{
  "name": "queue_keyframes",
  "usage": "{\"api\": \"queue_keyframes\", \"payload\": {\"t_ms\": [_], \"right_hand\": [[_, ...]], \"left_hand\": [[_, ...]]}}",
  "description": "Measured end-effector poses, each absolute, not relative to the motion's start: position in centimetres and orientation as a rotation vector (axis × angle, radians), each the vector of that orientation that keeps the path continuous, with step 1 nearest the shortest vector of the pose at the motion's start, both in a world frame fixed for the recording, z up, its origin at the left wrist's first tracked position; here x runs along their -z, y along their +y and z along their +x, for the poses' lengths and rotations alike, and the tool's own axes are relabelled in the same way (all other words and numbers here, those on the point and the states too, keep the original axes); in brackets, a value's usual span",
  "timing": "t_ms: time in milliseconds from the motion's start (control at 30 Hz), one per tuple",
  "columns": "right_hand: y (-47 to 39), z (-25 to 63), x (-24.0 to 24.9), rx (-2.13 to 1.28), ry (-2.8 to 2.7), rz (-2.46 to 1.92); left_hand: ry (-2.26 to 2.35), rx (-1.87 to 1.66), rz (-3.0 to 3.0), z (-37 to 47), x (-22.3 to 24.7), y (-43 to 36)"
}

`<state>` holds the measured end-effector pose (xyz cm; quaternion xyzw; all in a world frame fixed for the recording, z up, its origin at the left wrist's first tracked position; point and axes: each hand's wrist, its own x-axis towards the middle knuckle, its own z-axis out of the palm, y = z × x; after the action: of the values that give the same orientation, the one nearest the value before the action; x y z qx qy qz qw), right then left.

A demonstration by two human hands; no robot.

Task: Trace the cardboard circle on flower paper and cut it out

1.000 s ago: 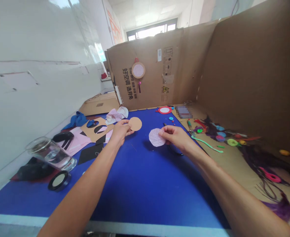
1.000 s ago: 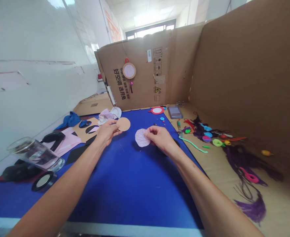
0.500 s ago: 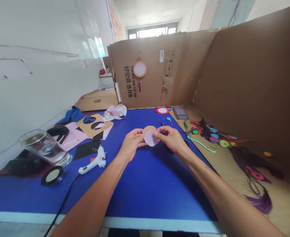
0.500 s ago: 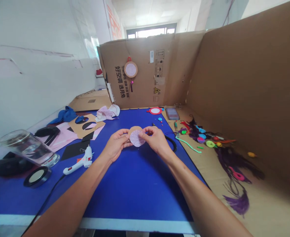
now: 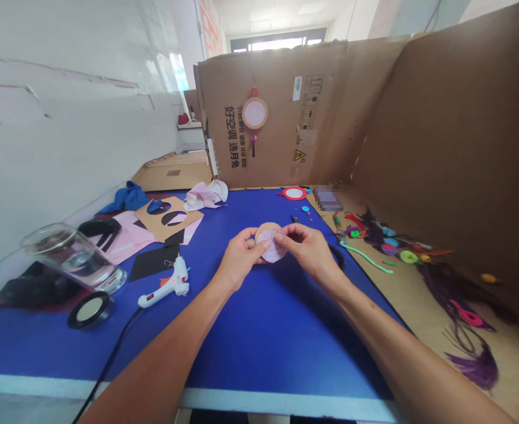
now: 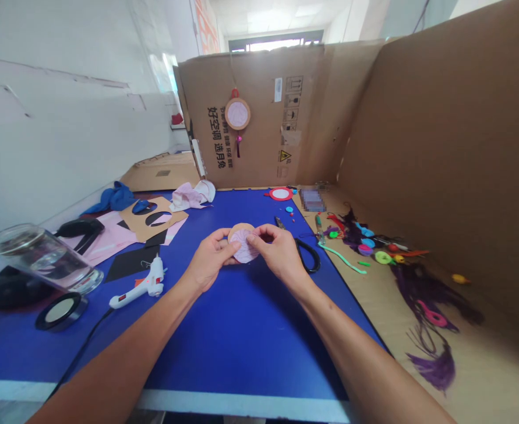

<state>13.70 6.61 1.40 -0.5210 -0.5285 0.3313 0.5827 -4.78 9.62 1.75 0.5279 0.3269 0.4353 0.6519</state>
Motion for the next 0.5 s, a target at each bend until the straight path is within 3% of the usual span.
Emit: {"api": "queue_keyframes", "payload": {"t_ms": [500], "right_hand": [[6.12, 12.93, -1.61, -0.705, -1.296, -1.248]], "left_hand": [[0.807, -0.984, 1.290, -4.61, -0.91, 9.51]]}}
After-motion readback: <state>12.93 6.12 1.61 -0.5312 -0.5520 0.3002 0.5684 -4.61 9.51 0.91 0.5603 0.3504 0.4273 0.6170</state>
